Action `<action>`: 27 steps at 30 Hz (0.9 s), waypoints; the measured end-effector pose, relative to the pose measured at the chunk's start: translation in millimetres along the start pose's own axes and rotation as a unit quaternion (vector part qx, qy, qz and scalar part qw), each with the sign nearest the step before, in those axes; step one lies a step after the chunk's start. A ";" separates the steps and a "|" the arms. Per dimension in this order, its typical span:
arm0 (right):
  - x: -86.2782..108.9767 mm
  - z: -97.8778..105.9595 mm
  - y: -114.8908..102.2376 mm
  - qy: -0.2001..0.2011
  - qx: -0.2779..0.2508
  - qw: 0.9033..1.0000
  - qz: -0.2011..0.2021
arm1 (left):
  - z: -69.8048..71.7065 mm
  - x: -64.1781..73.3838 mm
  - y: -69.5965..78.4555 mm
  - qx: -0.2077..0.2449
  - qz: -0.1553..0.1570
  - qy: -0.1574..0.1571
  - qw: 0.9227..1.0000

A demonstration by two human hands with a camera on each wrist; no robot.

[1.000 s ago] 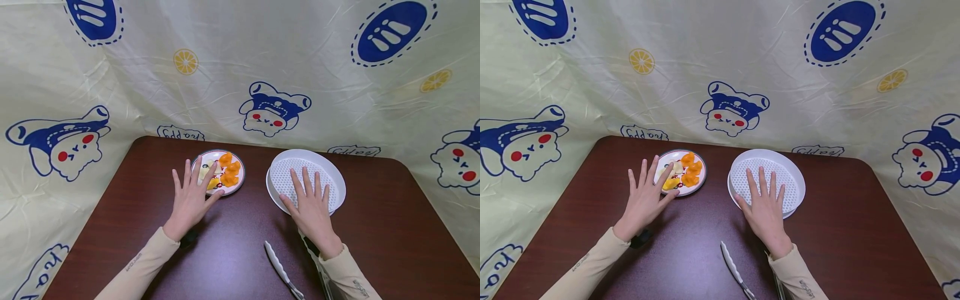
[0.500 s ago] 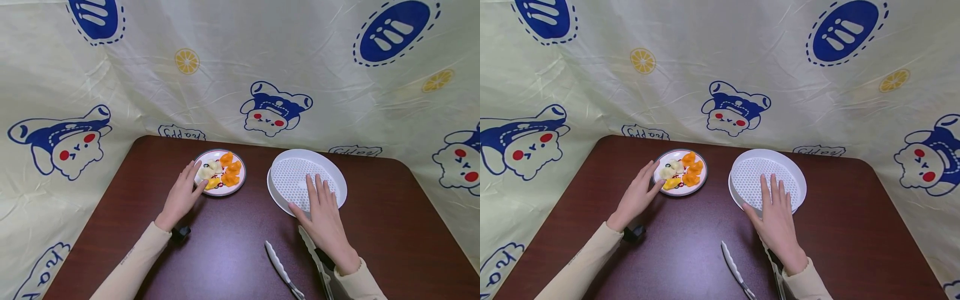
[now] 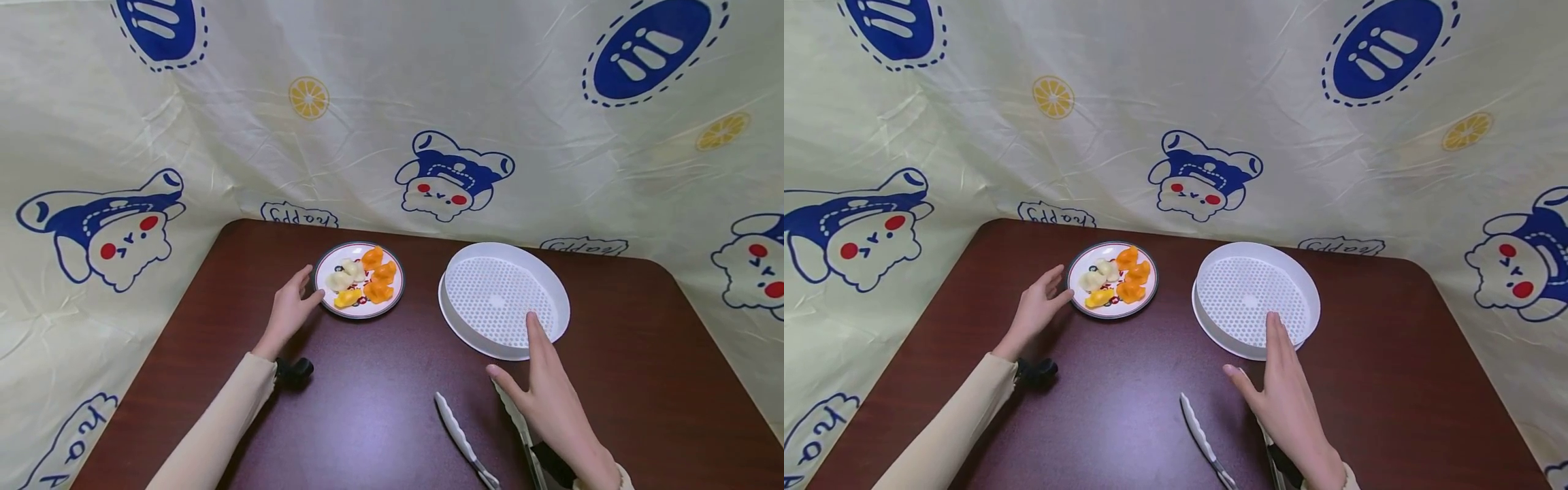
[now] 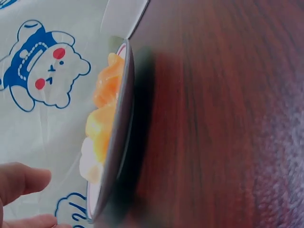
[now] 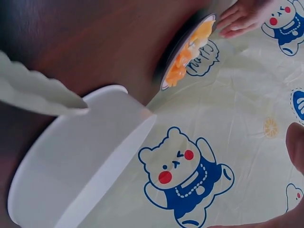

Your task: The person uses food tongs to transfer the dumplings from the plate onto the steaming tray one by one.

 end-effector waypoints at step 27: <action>82.1 -46.8 55.7 -0.054 -0.076 0.984 -0.154 | -6.6 -12.9 -26.9 0.222 0.083 -0.027 0.971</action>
Point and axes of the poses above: each hand's wrist, its own x-axis away from the middle knuckle, its own z-axis out of the back of the hand, y = z × x, the point moved 4 cm from there along -x, towards the middle knuckle, and after that the axes turned 5 degrees about -z, right-handed, at the moved point
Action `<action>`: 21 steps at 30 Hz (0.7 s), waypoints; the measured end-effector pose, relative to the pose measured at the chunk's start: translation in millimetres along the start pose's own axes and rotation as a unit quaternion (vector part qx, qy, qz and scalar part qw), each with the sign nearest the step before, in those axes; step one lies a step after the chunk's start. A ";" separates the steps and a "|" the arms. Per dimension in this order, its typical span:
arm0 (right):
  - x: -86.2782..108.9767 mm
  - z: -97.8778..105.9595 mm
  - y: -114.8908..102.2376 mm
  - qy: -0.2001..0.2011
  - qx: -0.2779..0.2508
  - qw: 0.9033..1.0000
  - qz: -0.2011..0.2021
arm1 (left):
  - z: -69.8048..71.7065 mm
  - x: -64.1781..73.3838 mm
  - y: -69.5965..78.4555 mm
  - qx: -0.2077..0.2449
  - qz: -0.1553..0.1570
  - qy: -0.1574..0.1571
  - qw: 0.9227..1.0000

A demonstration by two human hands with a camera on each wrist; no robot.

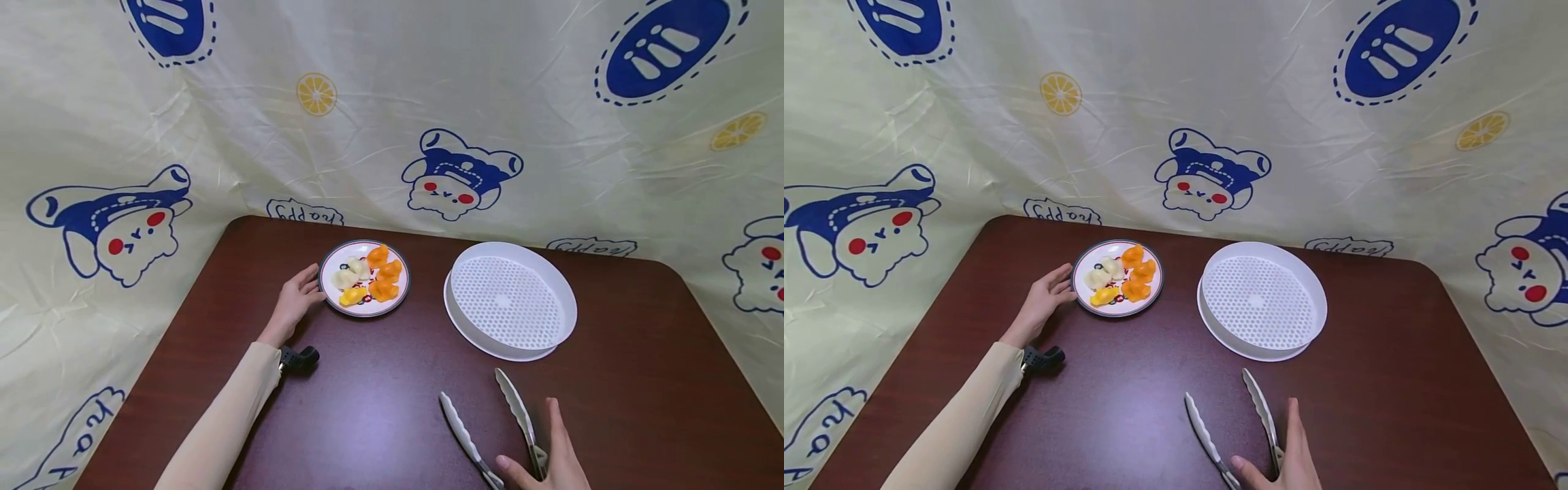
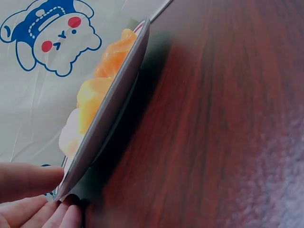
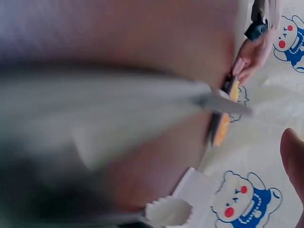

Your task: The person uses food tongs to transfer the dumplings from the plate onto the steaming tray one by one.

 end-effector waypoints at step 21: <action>28.4 -35.7 19.3 0.160 -0.135 0.971 0.114 | 1.7 -3.0 -7.4 -0.006 0.008 -0.006 1.000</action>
Point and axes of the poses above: each hand's wrist, its own x-axis away from the middle knuckle, its own z-axis out of the back of the hand, y = z × x, the point moved 4 cm from there along -x, towards the middle knuckle, and after that the axes turned 5 degrees about -z, right-handed, at the moved point
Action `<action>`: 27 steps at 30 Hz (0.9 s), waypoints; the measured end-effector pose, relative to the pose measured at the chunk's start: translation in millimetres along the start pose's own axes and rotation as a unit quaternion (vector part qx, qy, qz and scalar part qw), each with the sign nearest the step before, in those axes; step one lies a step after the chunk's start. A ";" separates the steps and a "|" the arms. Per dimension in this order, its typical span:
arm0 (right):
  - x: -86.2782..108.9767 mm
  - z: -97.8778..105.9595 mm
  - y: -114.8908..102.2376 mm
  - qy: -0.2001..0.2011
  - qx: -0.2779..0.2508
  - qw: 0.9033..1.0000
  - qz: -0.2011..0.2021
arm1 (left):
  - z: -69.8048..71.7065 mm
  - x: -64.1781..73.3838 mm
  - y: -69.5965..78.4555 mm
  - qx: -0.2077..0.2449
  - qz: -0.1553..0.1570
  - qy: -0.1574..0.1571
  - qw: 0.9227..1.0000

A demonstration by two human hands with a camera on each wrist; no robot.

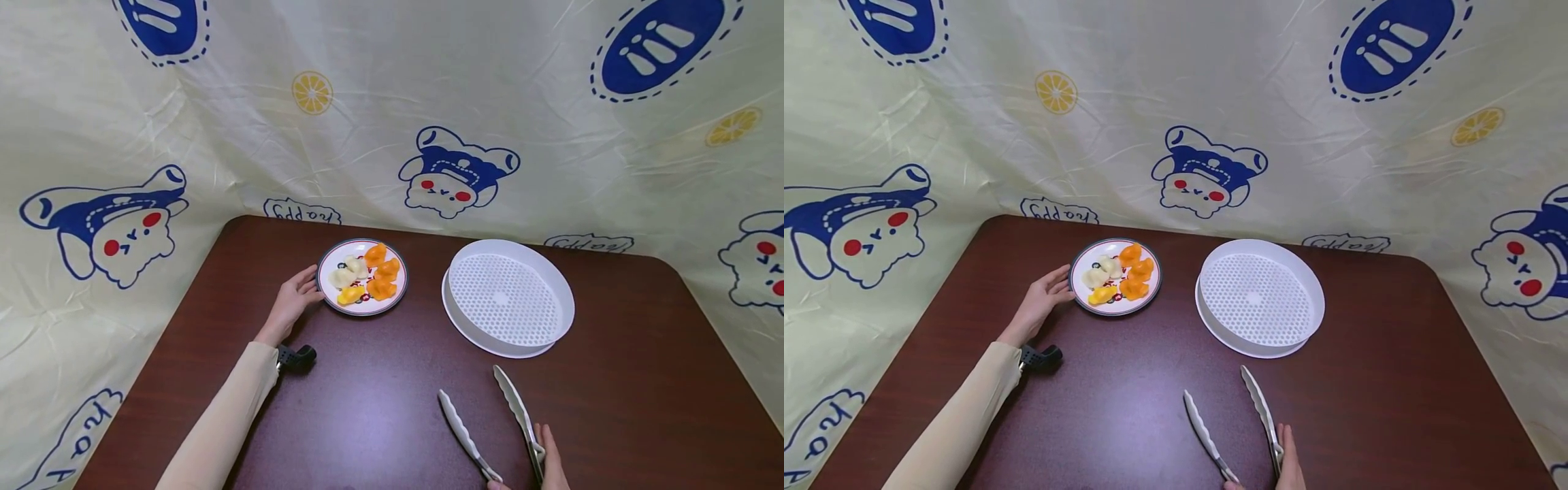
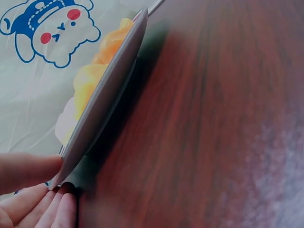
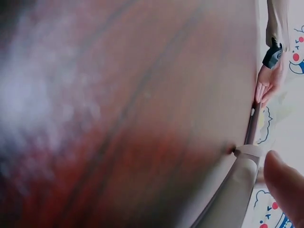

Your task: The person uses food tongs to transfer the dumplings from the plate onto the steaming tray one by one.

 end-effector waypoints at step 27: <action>-22.6 16.2 -33.6 -0.117 0.181 0.970 -0.114 | -1.2 4.0 2.4 0.003 -0.010 -0.001 1.000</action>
Point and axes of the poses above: each hand's wrist, its own x-axis away from the middle knuckle, its own z-axis out of the back of the hand, y = z × x, the point moved 4 cm from there along -x, towards the middle knuckle, and after that the axes turned 5 degrees about -z, right-handed, at the moved point
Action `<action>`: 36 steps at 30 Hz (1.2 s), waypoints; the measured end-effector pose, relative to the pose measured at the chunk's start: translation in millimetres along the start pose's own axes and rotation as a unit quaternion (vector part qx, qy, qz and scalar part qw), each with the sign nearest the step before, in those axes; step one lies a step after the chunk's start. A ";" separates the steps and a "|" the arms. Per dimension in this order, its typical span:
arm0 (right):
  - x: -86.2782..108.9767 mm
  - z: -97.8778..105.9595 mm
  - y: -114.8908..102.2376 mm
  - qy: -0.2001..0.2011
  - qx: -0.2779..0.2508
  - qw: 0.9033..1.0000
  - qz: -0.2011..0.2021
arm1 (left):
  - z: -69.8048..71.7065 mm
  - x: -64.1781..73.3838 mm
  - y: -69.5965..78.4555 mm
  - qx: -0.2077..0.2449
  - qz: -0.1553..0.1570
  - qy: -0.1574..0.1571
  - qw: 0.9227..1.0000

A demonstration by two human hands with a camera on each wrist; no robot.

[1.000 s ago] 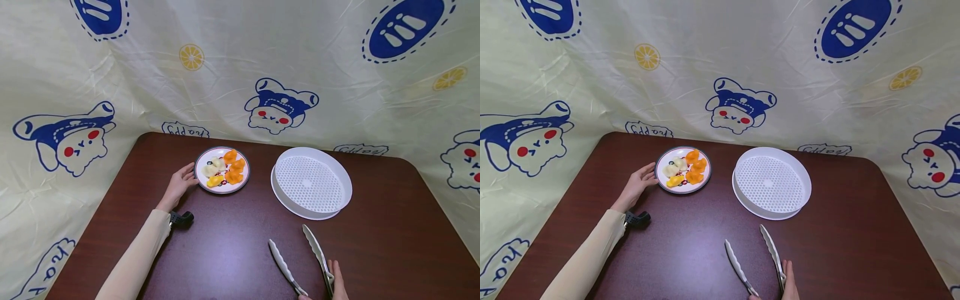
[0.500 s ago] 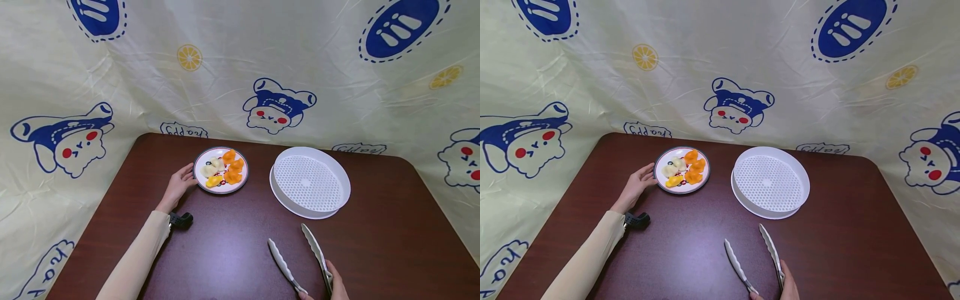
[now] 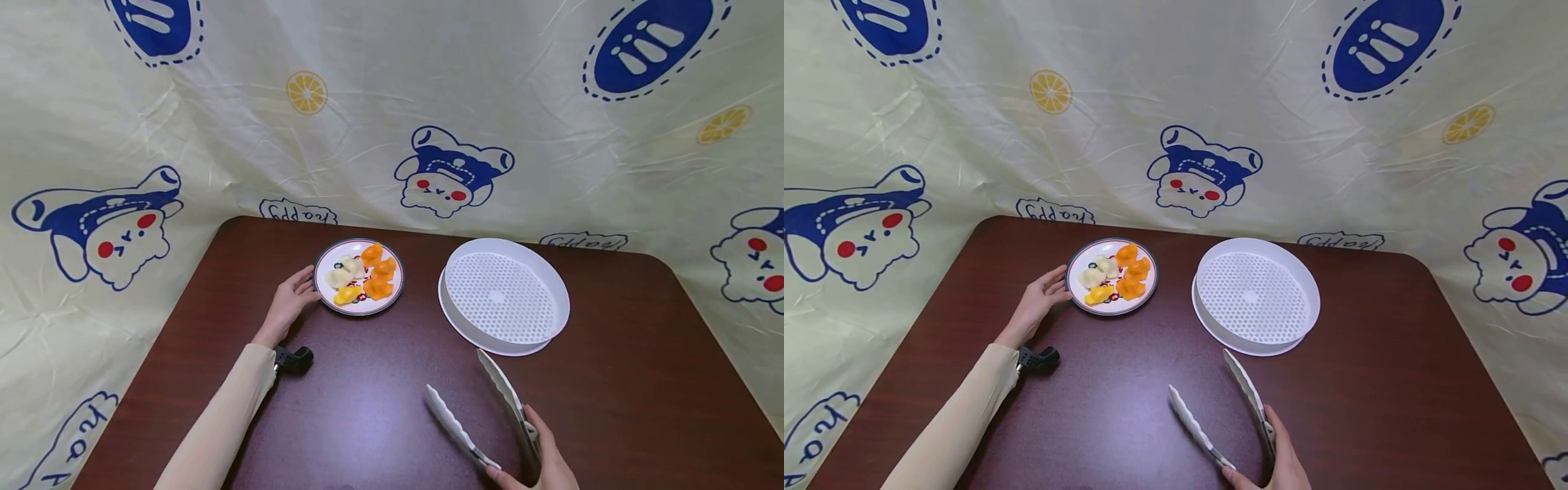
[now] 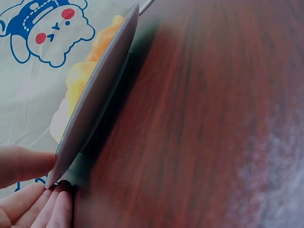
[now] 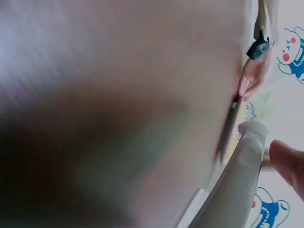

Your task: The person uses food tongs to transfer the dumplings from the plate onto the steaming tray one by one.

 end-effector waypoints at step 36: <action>-130.9 18.2 -126.8 -0.029 0.019 0.941 0.337 | 2.3 0.7 -1.7 0.014 0.008 -0.010 1.000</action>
Point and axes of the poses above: each hand's wrist, its own x-axis away from the middle knuckle, its own z-axis out of the back of the hand, y = z × x, the point moved 4 cm from there along -x, towards the middle knuckle, and after that the axes turned 5 degrees about -z, right-handed, at the moved point
